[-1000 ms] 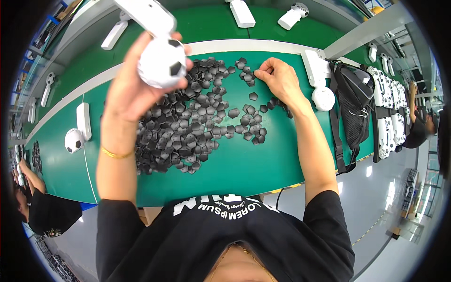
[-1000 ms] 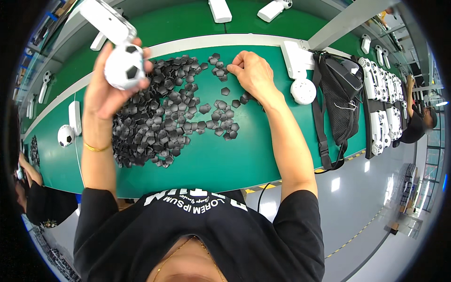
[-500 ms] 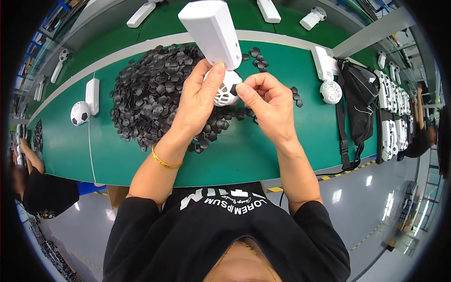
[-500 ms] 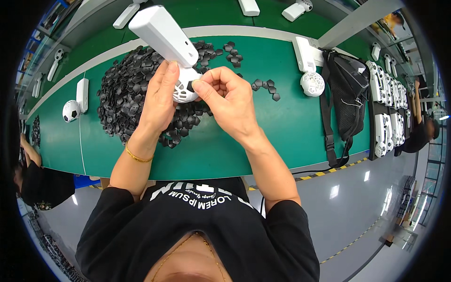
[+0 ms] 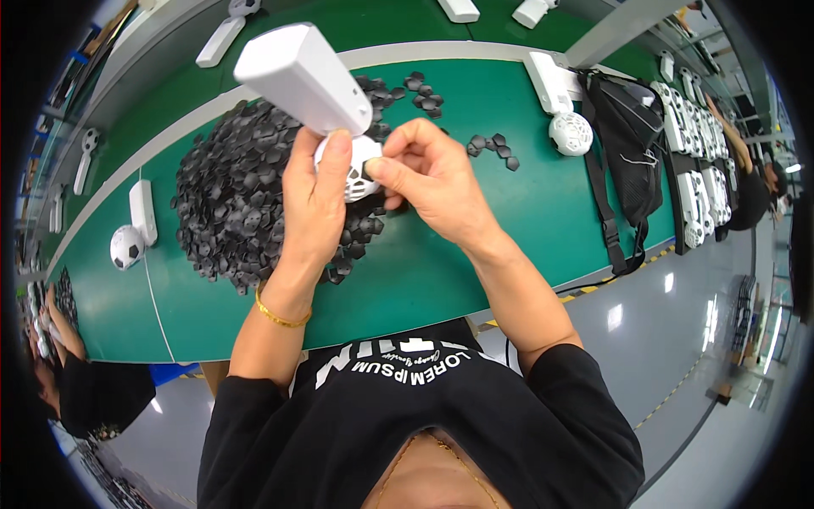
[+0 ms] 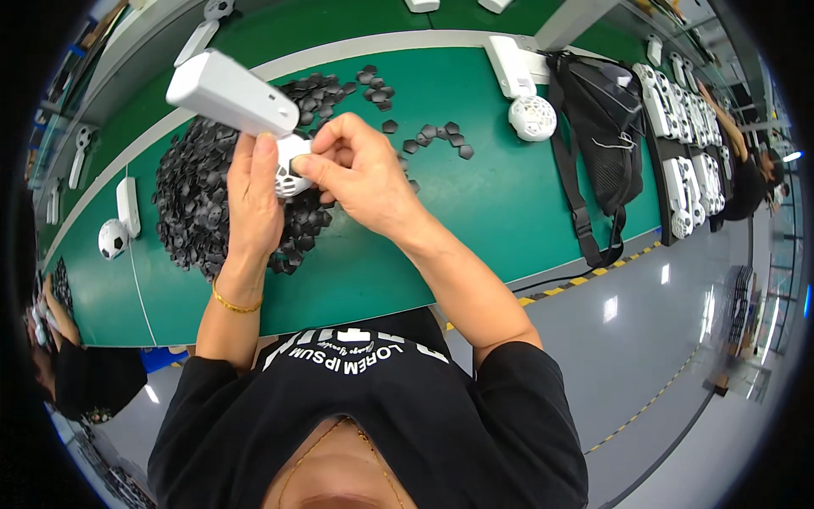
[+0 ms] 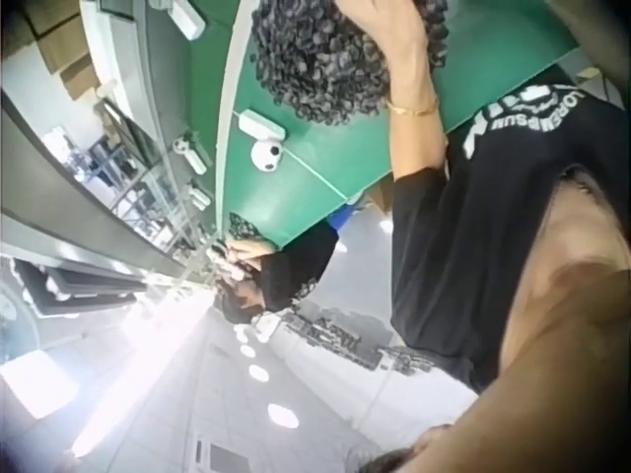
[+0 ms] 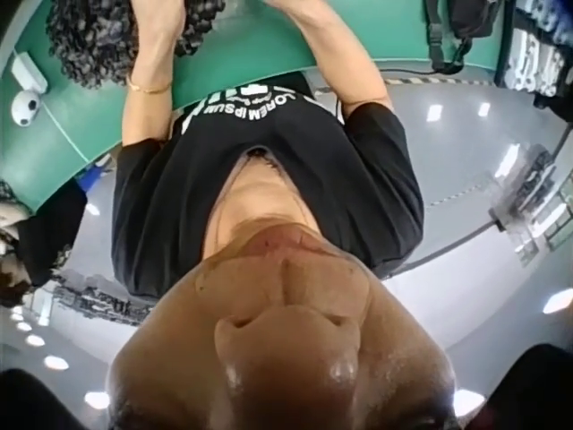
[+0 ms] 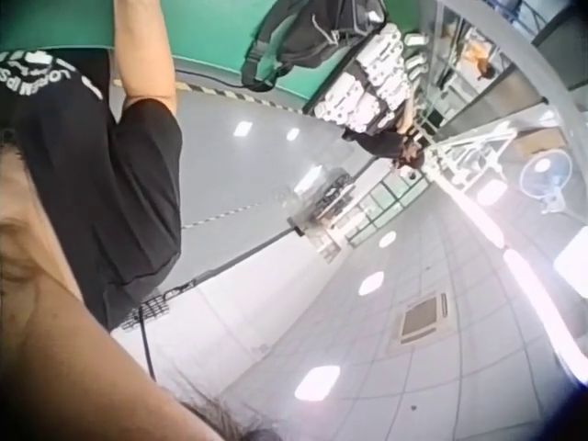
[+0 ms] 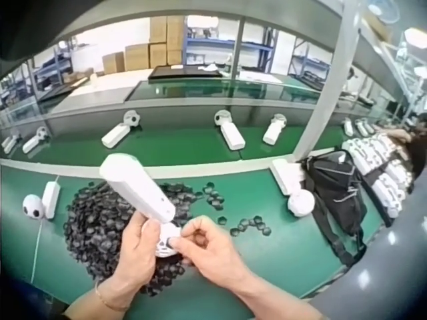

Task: Assembling small handheld fans with soccer ball patterned covers at a factory workbench.

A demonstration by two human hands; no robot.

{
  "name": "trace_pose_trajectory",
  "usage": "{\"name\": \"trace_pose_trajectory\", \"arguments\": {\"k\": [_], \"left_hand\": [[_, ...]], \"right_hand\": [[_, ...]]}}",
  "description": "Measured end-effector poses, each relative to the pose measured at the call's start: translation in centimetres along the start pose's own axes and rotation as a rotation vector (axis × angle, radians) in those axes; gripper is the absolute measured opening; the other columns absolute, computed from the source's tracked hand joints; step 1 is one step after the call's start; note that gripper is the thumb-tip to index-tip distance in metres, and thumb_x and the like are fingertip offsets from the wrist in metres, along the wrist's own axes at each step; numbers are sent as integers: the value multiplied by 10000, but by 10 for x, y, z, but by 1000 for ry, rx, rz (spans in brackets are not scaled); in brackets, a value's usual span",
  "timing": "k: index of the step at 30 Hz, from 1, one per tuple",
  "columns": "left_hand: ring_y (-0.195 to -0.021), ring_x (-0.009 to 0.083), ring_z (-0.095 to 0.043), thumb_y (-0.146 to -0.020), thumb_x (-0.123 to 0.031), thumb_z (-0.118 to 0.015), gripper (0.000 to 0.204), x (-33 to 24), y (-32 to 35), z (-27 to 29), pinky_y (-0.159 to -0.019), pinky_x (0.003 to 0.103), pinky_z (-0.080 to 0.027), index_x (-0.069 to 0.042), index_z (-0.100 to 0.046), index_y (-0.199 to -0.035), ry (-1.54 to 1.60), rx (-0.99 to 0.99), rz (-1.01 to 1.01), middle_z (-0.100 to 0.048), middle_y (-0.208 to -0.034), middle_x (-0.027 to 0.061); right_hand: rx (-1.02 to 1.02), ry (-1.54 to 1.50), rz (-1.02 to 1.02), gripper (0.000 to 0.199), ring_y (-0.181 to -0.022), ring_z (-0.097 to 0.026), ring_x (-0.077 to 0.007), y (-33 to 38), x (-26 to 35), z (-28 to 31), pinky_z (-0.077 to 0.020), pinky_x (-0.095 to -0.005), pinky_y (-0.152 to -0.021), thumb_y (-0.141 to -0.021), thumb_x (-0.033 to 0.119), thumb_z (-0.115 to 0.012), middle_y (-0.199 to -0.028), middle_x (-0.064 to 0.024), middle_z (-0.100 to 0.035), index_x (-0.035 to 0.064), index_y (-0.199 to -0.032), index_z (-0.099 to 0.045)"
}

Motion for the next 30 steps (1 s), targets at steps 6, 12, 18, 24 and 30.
{"name": "trace_pose_trajectory", "arguments": {"k": [6,12,18,24,30], "left_hand": [[-787,108,-609,-995,-318,-481,387,6,0,-8,-668,246,-529,12,-490,-1198,106,100,108,-599,-980,69],[-805,153,-660,-1006,-317,-438,367,4,-6,-2,-605,324,-603,-13,-477,-1208,223,86,118,-613,-968,75],[-797,149,-656,-1004,-371,-425,417,8,-4,-2,-619,312,-598,-6,-493,-1196,249,73,217,-620,-947,89],[-805,155,-658,-995,-370,-453,430,8,-1,-5,-631,328,-601,8,-502,-1195,268,83,253,-626,-951,97],[-811,133,-647,-987,-375,-483,417,13,4,-14,-641,291,-569,-5,-513,-1176,322,78,303,-622,-959,67]], "right_hand": [[-4,23,8,181,-708,-570,-48,2,-5,18,-482,-198,-564,-858,125,-697,-839,-18,-619,43,-932,-554],[-451,699,275,154,-762,-573,-84,35,10,113,-477,-239,-680,-839,106,-695,-857,-15,-650,17,-960,-658],[-557,1009,175,207,-693,-522,-87,58,18,152,-449,-243,-640,-824,78,-694,-813,-26,-605,6,-1013,-650],[-376,1148,100,150,-656,-496,-85,51,21,150,-420,-261,-591,-819,72,-694,-730,-13,-575,9,-944,-640],[-311,323,13,91,-610,-533,-59,49,22,99,-420,-196,-543,-875,96,-662,-702,-3,-597,31,-866,-599]]}}
Point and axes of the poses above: each hand's wrist, its own y-axis away from the middle knuckle, its own z-axis out of the back of the hand, x = y × z, the point moved 6 cm from there along -y, towards the middle knuckle
